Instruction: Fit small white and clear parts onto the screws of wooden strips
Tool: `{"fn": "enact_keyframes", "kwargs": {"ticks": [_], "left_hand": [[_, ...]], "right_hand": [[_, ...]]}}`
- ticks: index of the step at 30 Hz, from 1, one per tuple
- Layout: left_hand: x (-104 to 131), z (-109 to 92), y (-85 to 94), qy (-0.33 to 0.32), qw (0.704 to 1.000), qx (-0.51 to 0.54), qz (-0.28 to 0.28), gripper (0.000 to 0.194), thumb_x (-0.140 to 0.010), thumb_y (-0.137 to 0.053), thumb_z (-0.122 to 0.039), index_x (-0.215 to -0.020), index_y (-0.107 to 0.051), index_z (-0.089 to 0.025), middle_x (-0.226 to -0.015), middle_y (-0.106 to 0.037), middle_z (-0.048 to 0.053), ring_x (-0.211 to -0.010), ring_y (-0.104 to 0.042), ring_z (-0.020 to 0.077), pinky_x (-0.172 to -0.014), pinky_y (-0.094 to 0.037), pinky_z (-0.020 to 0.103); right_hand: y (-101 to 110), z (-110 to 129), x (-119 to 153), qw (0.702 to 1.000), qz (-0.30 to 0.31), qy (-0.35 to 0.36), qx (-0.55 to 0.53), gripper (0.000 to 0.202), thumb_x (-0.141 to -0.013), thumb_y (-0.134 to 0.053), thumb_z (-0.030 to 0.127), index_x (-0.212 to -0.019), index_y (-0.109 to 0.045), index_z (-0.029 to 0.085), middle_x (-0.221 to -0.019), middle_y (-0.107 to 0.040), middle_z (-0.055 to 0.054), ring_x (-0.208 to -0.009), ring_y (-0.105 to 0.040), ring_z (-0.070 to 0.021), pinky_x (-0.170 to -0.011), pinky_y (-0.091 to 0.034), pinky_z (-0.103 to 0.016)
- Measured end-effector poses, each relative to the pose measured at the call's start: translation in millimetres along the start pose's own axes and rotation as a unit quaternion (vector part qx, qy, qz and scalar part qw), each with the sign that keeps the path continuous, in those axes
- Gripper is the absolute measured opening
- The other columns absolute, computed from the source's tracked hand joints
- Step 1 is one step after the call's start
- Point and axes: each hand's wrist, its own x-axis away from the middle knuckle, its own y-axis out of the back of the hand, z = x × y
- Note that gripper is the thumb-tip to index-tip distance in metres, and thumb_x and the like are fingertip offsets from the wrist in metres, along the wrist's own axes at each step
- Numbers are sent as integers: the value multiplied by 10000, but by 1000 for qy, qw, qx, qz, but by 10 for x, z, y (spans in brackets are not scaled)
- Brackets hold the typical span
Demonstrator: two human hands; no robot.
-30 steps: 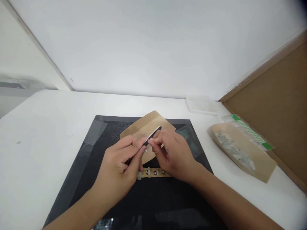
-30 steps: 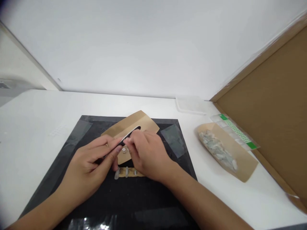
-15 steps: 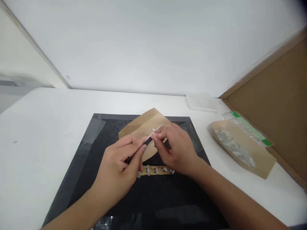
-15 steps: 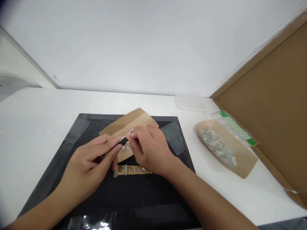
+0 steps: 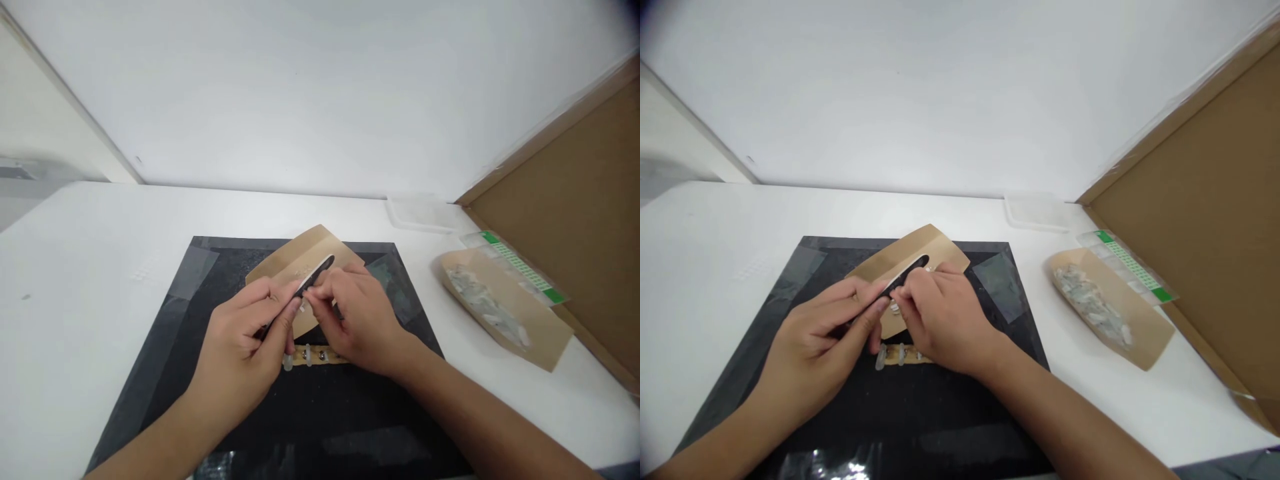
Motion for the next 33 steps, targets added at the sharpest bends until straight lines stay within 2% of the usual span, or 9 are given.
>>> {"fn": "enact_keyframes", "kwargs": {"ticks": [3,6,10,16,19,23,25,29,33], "left_hand": [[-5,-9,3,1,1000,-1,-8,244,-1012,-617,-194,-825,-772,-218,-697,-640,-16,-628,-643,123,-608,-531,239],[-8,-17,4,-7,1000,-1,-10,271,-1008,-623,-190,-769,-749,-214,-689,-636,-21,-615,-637,114,-605,-527,236],[-11,-18,4,-5,1000,-8,-10,303,-1012,-612,-170,-741,-743,-207,-681,-633,-24,-618,-639,103,-622,-519,228],[-13,-10,1,-1,1000,-7,-10,343,-1006,-632,-185,-668,-686,-197,-670,-625,-27,-607,-625,95,-599,-498,223],[-8,-10,-2,1,1000,-10,-12,327,-1006,-631,-187,-682,-680,-199,-675,-626,-31,-598,-617,92,-576,-489,220],[-6,-26,-2,1,1000,-24,-16,406,-1003,-631,-192,-597,-614,-193,-685,-631,-21,-607,-620,96,-578,-486,229],[-10,-38,2,0,999,-28,-20,370,-1002,-633,-194,-633,-640,-198,-686,-627,-24,-603,-618,96,-568,-483,227],[-19,-56,12,-7,999,-32,-28,346,-1000,-636,-191,-655,-653,-201,-695,-632,-26,-604,-615,96,-560,-478,228],[-19,-52,9,-15,999,-26,-23,331,-997,-637,-188,-668,-666,-204,-665,-617,-31,-599,-618,99,-571,-492,227]], "right_hand": [[18,-13,-14,999,-34,-10,24,205,-1031,-547,210,-854,-448,236,-712,-632,29,-626,-562,-143,-748,-390,-337],[21,-28,-24,1000,6,1,19,222,-1037,-528,230,-832,-445,239,-698,-623,31,-596,-536,-140,-722,-377,-330],[9,-41,-30,999,-31,-18,32,213,-1034,-536,213,-840,-450,236,-697,-635,29,-610,-558,-143,-756,-378,-336],[17,-41,-33,999,-28,-15,36,232,-1035,-532,209,-827,-433,236,-671,-611,41,-591,-543,-139,-750,-361,-336],[26,-25,-34,999,6,-7,31,233,-1035,-531,223,-822,-436,234,-678,-618,40,-576,-519,-130,-738,-354,-331],[24,-9,-32,999,-8,-17,43,245,-1039,-522,223,-810,-436,233,-658,-606,47,-576,-513,-129,-750,-349,-333],[19,-7,-31,1000,13,-2,25,239,-1035,-526,235,-811,-441,233,-654,-598,52,-563,-502,-126,-736,-353,-325],[18,-13,-36,999,-25,-19,29,233,-1032,-541,211,-822,-442,233,-675,-637,48,-591,-552,-129,-757,-350,-336],[27,-15,-40,1000,-10,-18,13,239,-1037,-538,217,-815,-452,233,-688,-652,47,-580,-557,-124,-745,-348,-335]]}}
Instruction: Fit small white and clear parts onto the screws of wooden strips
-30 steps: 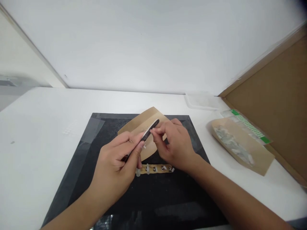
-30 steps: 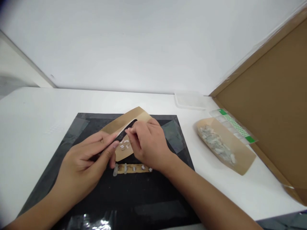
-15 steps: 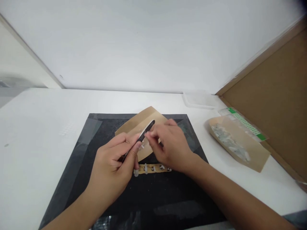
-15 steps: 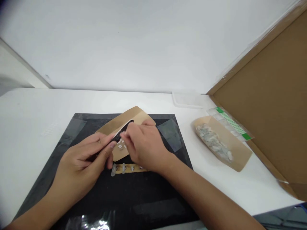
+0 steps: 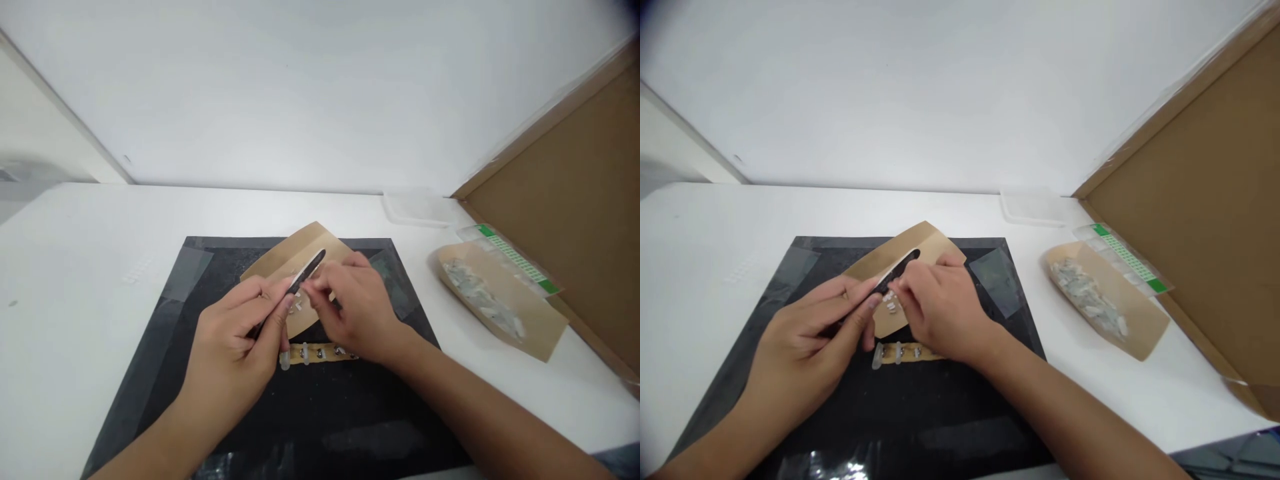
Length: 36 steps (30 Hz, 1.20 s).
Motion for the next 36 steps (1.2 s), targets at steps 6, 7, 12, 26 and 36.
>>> {"fn": "enact_keyframes", "kwargs": {"ticks": [6,7,12,26,36], "left_hand": [[14,0,1,5,1000,2,7,321,-999,-638,-179,-679,-668,-199,-682,-629,-32,-608,-623,91,-573,-490,213],[15,-3,2,5,1000,-1,6,324,-998,-638,-176,-676,-672,-197,-688,-632,-29,-615,-627,92,-580,-490,214],[18,4,-13,-13,1000,-17,-6,281,-1004,-629,-178,-751,-748,-202,-685,-624,-24,-580,-602,95,-564,-486,222],[5,8,11,-16,999,-30,-29,258,-1015,-632,-167,-1193,-796,-257,-749,-645,-40,-587,-593,75,-569,-495,189],[8,3,-3,-10,1000,-6,-18,282,-1016,-619,-167,-1233,-789,-228,-706,-619,-31,-582,-613,78,-560,-493,183]], "right_hand": [[5,8,-3,1000,10,-4,5,233,-1037,-553,240,-820,-468,232,-664,-634,45,-569,-550,-129,-738,-354,-334],[7,9,-4,1000,-8,-14,17,229,-1036,-554,233,-823,-472,232,-674,-647,43,-581,-563,-131,-759,-357,-340],[-3,12,-3,1000,9,-10,2,231,-1038,-550,243,-819,-477,229,-695,-670,36,-581,-567,-125,-740,-364,-333],[64,38,46,986,18,-47,-161,183,-1033,-585,207,-863,-519,226,-730,-688,56,-676,-659,-115,-804,-447,-338],[48,48,88,851,17,-238,-468,210,-1042,-638,326,-898,-517,232,-687,-627,60,-560,-584,-89,-540,-514,-221]]}}
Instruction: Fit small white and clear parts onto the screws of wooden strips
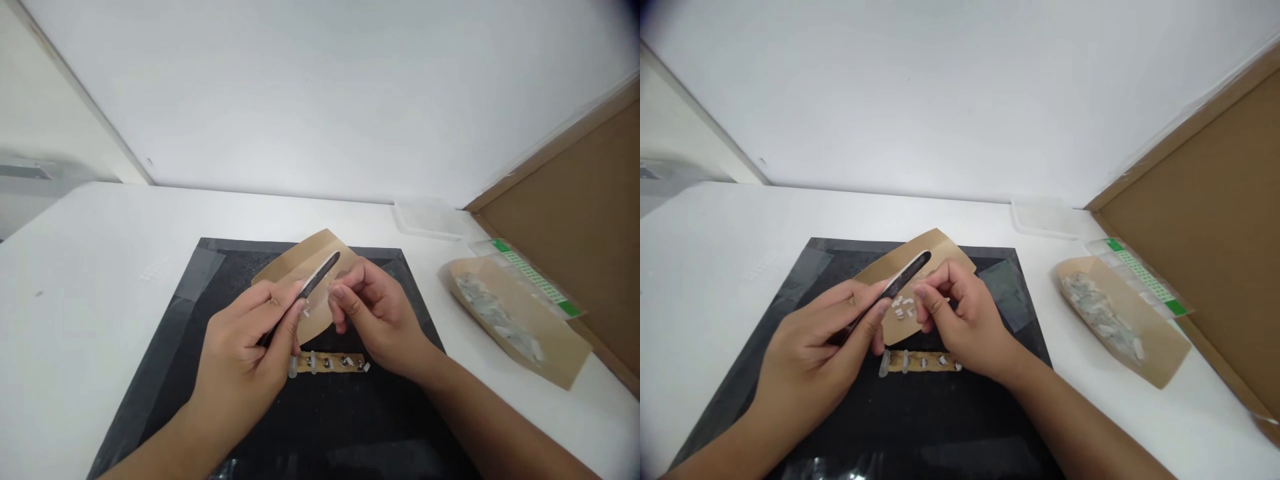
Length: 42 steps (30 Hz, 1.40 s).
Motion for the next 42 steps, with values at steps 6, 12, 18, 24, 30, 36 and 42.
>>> {"fn": "enact_keyframes", "kwargs": {"ticks": [6,12,18,24,30,36,42], "left_hand": [[14,25,-25,-13,1000,2,-4,288,-1018,-610,-153,-1223,-794,-238,-718,-633,-19,-630,-638,106,-635,-540,219],[34,21,-29,-24,1000,5,1,271,-1020,-610,-150,-1172,-809,-253,-705,-633,-15,-683,-637,135,-730,-569,264],[35,28,-31,-30,999,14,3,245,-1015,-613,-129,-1077,-822,-241,-719,-632,-9,-740,-649,135,-766,-571,255],[37,78,-33,-59,998,8,2,279,-1013,-604,-90,-1165,-792,-229,-808,-649,-2,-751,-648,108,-711,-551,216],[47,86,-34,-70,997,-18,6,280,-1022,-591,-82,-1198,-769,-207,-823,-598,-5,-701,-596,87,-661,-519,207],[39,77,-50,-99,994,-51,5,274,-1025,-574,-65,-1198,-751,-183,-863,-596,10,-751,-594,99,-700,-528,218],[40,53,-22,-101,992,-70,0,278,-1018,-577,-55,-1185,-752,-190,-850,-609,0,-735,-600,91,-684,-523,204]], "right_hand": [[12,43,-26,997,-1,-54,-57,256,-1036,-657,360,-871,-512,228,-673,-622,70,-538,-576,-62,-540,-502,-186],[24,41,-21,997,-3,-56,-52,249,-1029,-665,369,-880,-523,229,-678,-618,67,-546,-586,-75,-539,-513,-207],[-11,48,17,986,-53,33,152,166,-1054,-604,306,-922,-527,243,-720,-634,53,-588,-619,-111,-574,-487,-266],[-28,42,-18,815,-50,255,519,201,-1013,-577,157,-840,-492,214,-695,-661,32,-594,-587,-130,-733,-382,-353],[61,104,-78,809,-37,236,537,200,-1025,-560,189,-835,-504,213,-680,-647,39,-570,-530,-130,-738,-352,-337],[44,126,-83,782,5,258,567,255,-1034,-520,181,-780,-516,204,-618,-560,44,-540,-441,-132,-721,-321,-344],[35,68,-104,794,4,272,544,252,-1032,-524,174,-781,-520,197,-638,-586,41,-559,-475,-128,-725,-322,-336]]}}
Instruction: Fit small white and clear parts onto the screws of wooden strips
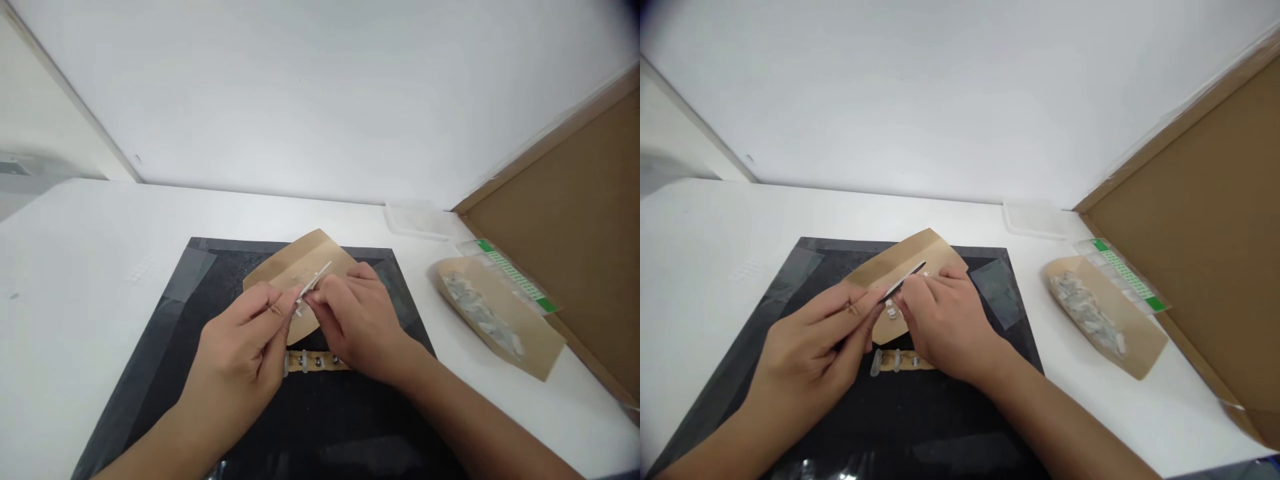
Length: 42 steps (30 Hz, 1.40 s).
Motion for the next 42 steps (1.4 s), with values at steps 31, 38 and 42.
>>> {"fn": "enact_keyframes", "kwargs": {"ticks": [31,38,42], "left_hand": [[-14,-11,21,22,1000,-3,0,273,-1025,-580,-118,-1161,-776,-249,-880,-692,3,-728,-666,113,-672,-567,225],[-16,-22,36,33,999,0,-3,259,-1025,-583,-120,-1107,-794,-245,-889,-696,5,-745,-676,110,-690,-567,221],[-17,-27,43,34,999,4,-6,255,-1026,-586,-122,-1141,-785,-233,-859,-680,0,-705,-653,99,-676,-557,216]], "right_hand": [[-60,8,-2,998,-19,-47,-41,228,-1035,-521,209,-812,-478,222,-677,-653,40,-584,-546,-123,-759,-343,-328],[-86,40,8,997,-25,-39,-62,237,-1032,-532,203,-804,-472,223,-657,-625,49,-581,-544,-119,-741,-345,-325],[-71,45,-3,997,-43,-53,-47,238,-1028,-546,208,-799,-484,221,-676,-657,38,-586,-552,-120,-753,-344,-331]]}}
